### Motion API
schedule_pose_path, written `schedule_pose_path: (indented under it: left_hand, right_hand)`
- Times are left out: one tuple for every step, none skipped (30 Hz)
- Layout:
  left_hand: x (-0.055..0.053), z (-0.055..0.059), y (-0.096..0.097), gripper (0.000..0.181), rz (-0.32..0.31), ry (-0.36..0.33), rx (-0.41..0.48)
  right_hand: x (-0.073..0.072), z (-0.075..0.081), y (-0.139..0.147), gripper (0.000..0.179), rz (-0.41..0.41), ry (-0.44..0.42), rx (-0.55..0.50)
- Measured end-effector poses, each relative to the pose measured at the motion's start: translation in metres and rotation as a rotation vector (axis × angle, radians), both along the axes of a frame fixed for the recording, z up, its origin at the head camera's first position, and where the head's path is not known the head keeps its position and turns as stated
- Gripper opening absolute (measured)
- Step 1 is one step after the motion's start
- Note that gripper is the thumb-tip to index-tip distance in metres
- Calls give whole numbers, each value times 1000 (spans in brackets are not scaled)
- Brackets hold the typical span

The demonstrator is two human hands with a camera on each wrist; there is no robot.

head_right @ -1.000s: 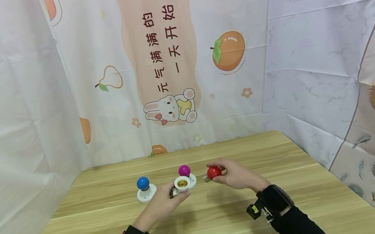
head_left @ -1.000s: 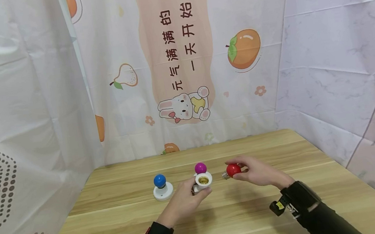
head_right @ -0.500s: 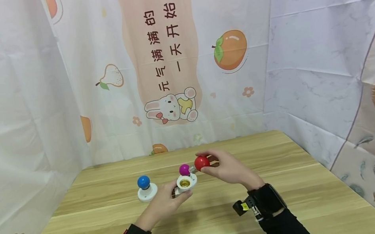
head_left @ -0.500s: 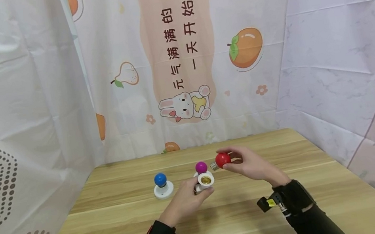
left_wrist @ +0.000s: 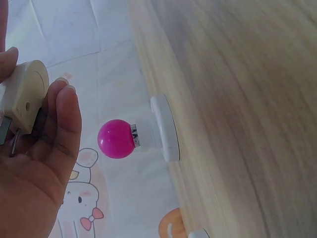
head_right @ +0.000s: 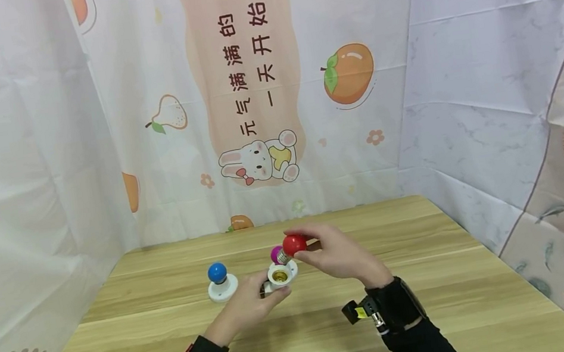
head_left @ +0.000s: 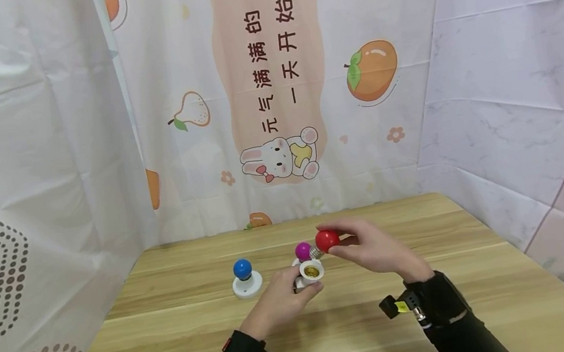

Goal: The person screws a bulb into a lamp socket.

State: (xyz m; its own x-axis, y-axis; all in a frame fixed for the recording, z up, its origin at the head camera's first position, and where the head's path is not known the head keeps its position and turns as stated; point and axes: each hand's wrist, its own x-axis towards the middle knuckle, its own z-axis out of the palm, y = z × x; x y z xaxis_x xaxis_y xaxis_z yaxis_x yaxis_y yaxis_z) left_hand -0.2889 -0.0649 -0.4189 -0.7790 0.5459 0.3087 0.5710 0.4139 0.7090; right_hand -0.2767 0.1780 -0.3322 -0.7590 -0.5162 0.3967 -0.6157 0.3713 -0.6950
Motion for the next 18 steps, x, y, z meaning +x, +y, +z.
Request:
schedule_pose_path:
  left_hand:
    - [0,0,0,37,0,2,-1]
    - [0,0,0,38,-2,6,-2]
    - [0,0,0,38,-6,9,-3]
    - [0,0,0,39,-10,11,-4]
    - [0,0,0,40,-14,12,-4]
    - [0,0,0,41,-19,14,-4]
    - [0,1,0,41,-23,14,-3]
    - [0,1,1,41,-27,15,-3]
    - [0,1,1,41,-29,17,-3]
    - [0,1,1,41,-29,16,-3]
    - [0,1,1,41,-30,18,-2]
    - [0,1,1,41,-29,19,0]
    - [0,1,1,41,-31,19,0]
    - [0,1,1,41,-32,22,0]
    - [0,1,1,41,-35,23,2]
    - [0,1,1,41,-37,19,3]
    - [0,1,0,41,-38,22,3]
    - [0,1,0,41,-38,23,3]
  right_hand:
    - [1,1,-1,46,4,16,18]
    - [1,1,-3,46,7,25,36]
    - [1,2,-4,45,13,39,55]
    - [2,2,-5,46,14,46,71]
    - [2,3,-6,45,16,54,87]
    - [2,2,-7,45,19,62,100]
    - [3,2,-8,45,22,69,112]
    - [3,2,-8,45,26,78,122]
    - [3,1,-9,45,30,87,132]
    - [3,0,-9,46,34,92,140]
    - [4,0,-10,46,40,102,148]
    - [4,-1,-11,46,48,111,155]
    - [4,-1,-13,46,54,120,162]
    - [4,-1,-14,45,61,136,170]
    - [5,-1,-15,45,63,139,175]
    - [5,-1,-16,45,61,139,182]
    - [6,-1,-18,46,59,135,188]
    - [7,0,-19,46,58,131,195]
